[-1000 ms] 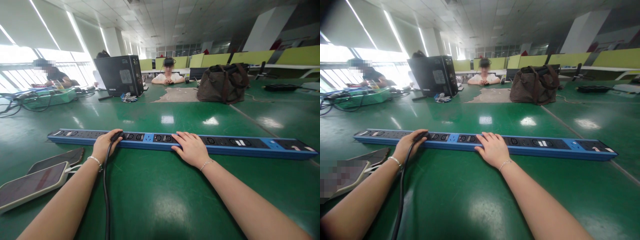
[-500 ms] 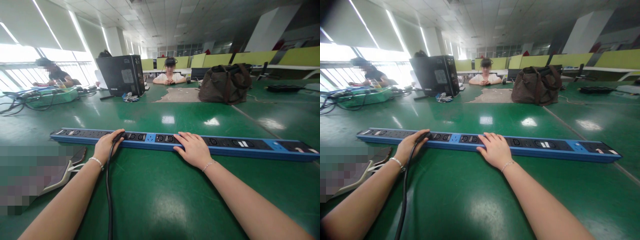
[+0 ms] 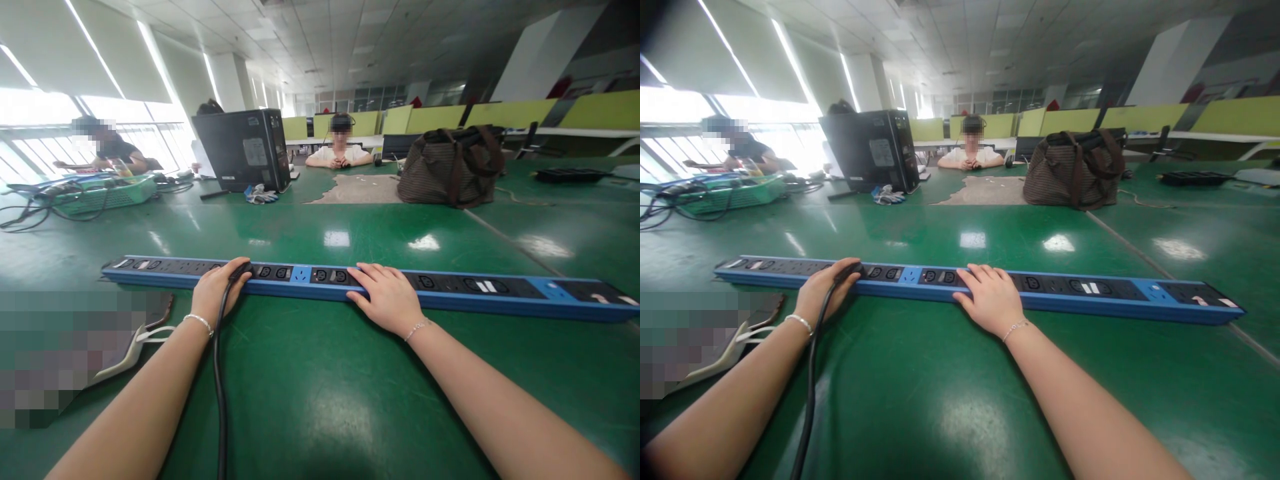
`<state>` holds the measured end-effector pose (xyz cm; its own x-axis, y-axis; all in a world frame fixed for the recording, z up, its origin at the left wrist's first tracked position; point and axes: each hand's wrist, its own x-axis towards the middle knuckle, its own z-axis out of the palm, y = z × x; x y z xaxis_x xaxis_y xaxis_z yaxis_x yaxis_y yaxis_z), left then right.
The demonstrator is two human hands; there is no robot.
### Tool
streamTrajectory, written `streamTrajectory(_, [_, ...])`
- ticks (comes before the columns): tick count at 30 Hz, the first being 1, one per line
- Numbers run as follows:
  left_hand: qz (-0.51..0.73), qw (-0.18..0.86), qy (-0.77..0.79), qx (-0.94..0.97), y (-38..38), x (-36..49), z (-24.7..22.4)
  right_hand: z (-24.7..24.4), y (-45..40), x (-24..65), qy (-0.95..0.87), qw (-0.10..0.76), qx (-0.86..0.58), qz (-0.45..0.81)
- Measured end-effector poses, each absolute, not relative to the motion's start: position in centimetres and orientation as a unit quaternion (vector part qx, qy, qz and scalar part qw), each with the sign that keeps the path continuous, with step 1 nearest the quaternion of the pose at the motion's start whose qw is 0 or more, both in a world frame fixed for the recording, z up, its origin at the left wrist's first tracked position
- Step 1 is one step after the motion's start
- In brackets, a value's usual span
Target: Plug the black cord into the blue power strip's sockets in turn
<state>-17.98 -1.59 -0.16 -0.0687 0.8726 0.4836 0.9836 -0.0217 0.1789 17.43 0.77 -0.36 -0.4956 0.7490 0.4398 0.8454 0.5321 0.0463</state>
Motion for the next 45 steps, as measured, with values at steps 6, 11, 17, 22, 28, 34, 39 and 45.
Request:
streamTrajectory(6, [-0.285,0.108,-0.67,-0.677,-1.3,-18.1,-0.5,-0.4,0.8,17.4,-0.855,0.189,-0.465,-0.128])
streamTrajectory(11, [-0.307,0.089,-0.681,-0.659,-1.4,-17.5,-0.2,-0.5,0.8,17.5,-0.855,0.19,-0.464,-0.133])
streamTrajectory(17, [-0.421,0.083,-0.708,-0.561,-1.6,-18.0,0.0,-0.5,0.8,17.4,-0.854,0.192,-0.464,-0.134])
streamTrajectory(22, [-0.422,0.031,-0.648,-0.633,-1.4,-14.9,0.4,-0.4,0.7,17.3,-0.853,0.195,-0.466,-0.133])
streamTrajectory(28, [-0.386,-0.003,-0.576,-0.721,-0.5,-9.7,0.0,-0.4,0.7,17.3,-0.852,0.2,-0.466,-0.129])
streamTrajectory(34, [-0.353,0.015,-0.583,-0.732,-0.5,-8.9,-0.2,-0.3,0.7,17.3,-0.852,0.205,-0.466,-0.126])
streamTrajectory(39, [-0.319,0.038,-0.581,-0.748,-0.2,-8.8,-0.5,-0.2,0.6,17.2,-0.851,0.202,-0.469,-0.121])
streamTrajectory(45, [-0.211,0.077,-0.577,-0.786,-0.8,-8.5,0.5,-0.3,0.7,17.2,-0.85,0.204,-0.47,-0.118])
